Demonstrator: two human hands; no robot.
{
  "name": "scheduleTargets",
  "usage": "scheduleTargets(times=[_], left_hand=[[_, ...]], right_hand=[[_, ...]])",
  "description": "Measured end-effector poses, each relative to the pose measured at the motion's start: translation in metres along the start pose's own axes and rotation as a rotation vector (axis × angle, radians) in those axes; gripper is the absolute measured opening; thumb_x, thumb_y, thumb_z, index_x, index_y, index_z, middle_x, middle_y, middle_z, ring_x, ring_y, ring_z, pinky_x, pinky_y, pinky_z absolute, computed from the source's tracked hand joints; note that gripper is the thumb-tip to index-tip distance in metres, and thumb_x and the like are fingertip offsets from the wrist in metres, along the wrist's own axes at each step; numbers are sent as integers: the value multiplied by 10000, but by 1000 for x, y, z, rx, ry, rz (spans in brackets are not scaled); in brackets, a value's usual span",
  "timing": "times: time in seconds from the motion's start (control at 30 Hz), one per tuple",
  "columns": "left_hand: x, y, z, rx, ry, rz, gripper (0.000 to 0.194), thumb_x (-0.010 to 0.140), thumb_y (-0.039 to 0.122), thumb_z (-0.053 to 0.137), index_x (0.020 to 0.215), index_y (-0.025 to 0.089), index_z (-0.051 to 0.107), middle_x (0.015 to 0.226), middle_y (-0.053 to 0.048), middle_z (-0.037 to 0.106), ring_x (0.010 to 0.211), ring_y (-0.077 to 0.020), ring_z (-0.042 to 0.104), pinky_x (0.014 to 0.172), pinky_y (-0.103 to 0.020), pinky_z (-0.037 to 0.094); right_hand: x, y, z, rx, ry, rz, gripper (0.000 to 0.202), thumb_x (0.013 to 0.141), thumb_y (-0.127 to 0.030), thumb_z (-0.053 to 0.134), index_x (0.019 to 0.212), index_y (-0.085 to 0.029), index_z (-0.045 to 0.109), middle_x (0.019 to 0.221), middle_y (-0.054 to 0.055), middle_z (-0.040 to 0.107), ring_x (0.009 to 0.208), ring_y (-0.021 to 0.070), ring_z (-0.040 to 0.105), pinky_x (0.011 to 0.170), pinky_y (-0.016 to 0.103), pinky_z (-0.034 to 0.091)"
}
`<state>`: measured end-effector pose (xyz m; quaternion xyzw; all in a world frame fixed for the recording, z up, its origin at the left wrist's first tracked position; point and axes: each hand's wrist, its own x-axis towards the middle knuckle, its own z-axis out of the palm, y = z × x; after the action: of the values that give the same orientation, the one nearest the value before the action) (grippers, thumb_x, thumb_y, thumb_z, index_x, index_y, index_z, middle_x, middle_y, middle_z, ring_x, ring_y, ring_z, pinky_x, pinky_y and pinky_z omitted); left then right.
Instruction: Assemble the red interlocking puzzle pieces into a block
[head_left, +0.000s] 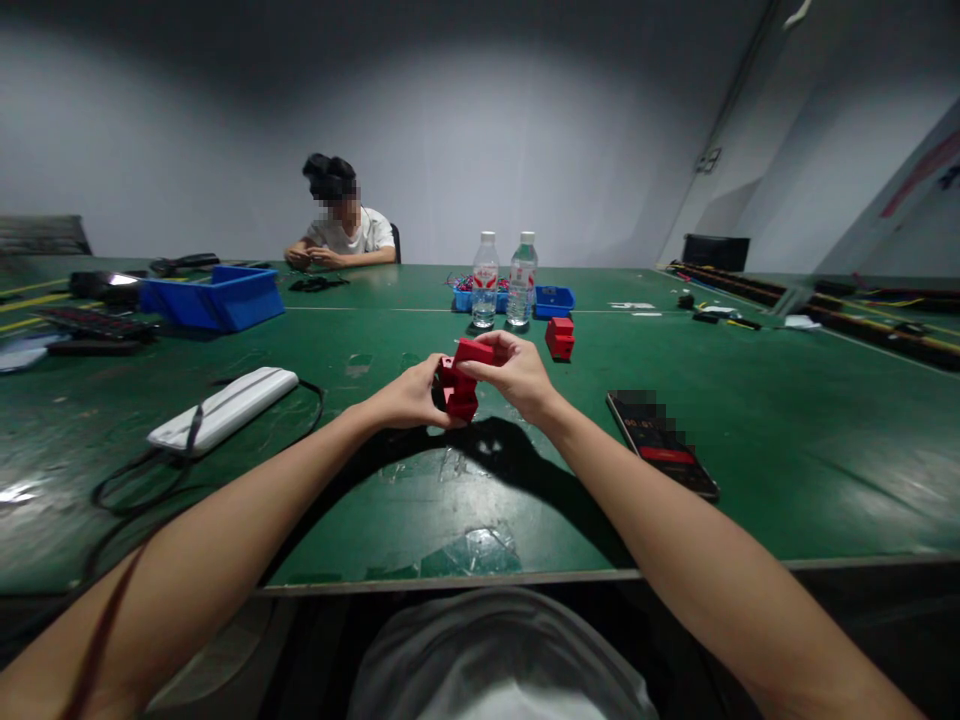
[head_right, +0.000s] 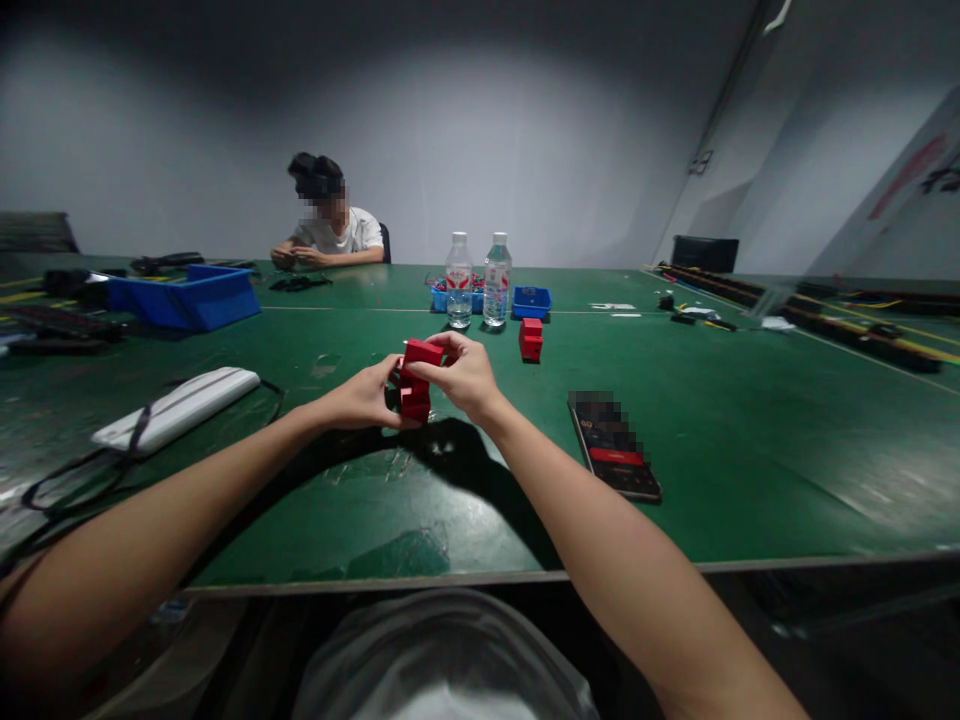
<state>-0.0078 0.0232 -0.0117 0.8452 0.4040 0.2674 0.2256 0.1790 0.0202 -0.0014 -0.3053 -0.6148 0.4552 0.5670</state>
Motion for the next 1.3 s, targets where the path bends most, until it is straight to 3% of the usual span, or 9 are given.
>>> scheduleTargets(times=[0.17, 0.27, 0.43, 0.57, 0.7, 0.83, 1.0, 1.17, 1.3], left_hand=[[1, 2, 0, 31, 102, -10, 719, 530, 443, 782, 1127, 167, 494, 1038, -51, 603, 922, -226, 592, 818, -334, 470], [3, 1, -1, -13, 164, -48, 717, 484, 428, 814, 1076, 167, 506, 998, -44, 612, 890, -224, 599, 819, -346, 472], [5, 0, 3, -498, 235, -207, 812, 459, 237, 846, 1138, 190, 404, 1093, -51, 584, 962, -194, 607, 911, -353, 460], [2, 7, 2, -947, 142, -279, 880, 486, 98, 824, 1209, 260, 349, 1217, -58, 525, 975, -178, 616, 874, -355, 502], [-1, 15, -1, -1134, 113, -310, 679, 629, 215, 798, 1184, 276, 411, 1163, -41, 543, 836, -149, 634, 689, -309, 559], [-1, 20, 0, -1186, 135, -272, 543, 715, 334, 756, 1173, 233, 482, 971, -27, 597, 681, -114, 606, 540, -233, 530], [2, 19, 2, -1153, 133, -274, 427, 752, 332, 724, 1117, 176, 564, 808, -14, 621, 598, -99, 584, 492, -198, 503], [3, 14, 0, -1142, 115, -254, 401, 713, 290, 751, 1055, 140, 607, 816, -24, 656, 605, -82, 587, 536, -173, 477], [1, 10, -3, -1111, 87, -223, 443, 640, 317, 800, 997, 116, 633, 859, -48, 674, 645, -103, 607, 598, -203, 478]], right_hand=[[-1, 4, -1, -240, -15, -134, 269, 654, -277, 722, 893, -163, 682, 789, 15, 664, 638, 121, 589, 589, 238, 486], [-3, 1, 0, -355, 7, -276, 205, 673, -174, 672, 871, -187, 721, 916, 42, 666, 786, 148, 625, 645, 240, 510], [-4, 1, -1, -453, 36, -378, 268, 667, -72, 625, 869, -210, 734, 1048, 68, 640, 1038, 192, 600, 785, 278, 532], [-2, 3, -2, -440, -34, -367, 338, 673, -164, 705, 1009, -201, 707, 1129, 85, 622, 1009, 193, 619, 787, 292, 547], [-4, -3, -1, -437, -66, -346, 301, 756, -294, 687, 1041, -199, 702, 1175, 103, 615, 1005, 184, 625, 780, 281, 546], [-5, -9, 0, -536, -13, -389, 312, 776, -268, 671, 1079, -195, 678, 1098, 89, 656, 892, 164, 635, 681, 257, 524], [-4, -5, -2, -572, -14, -388, 360, 761, -240, 681, 1114, -178, 641, 1061, 78, 674, 837, 156, 627, 665, 262, 502], [-2, -2, -3, -519, -82, -303, 620, 727, -359, 724, 1291, -193, 527, 1180, 102, 638, 985, 199, 623, 729, 292, 504], [-3, -7, -4, -526, -207, -363, 560, 720, -377, 731, 1233, -208, 581, 1278, 110, 570, 1138, 218, 554, 897, 343, 470]])
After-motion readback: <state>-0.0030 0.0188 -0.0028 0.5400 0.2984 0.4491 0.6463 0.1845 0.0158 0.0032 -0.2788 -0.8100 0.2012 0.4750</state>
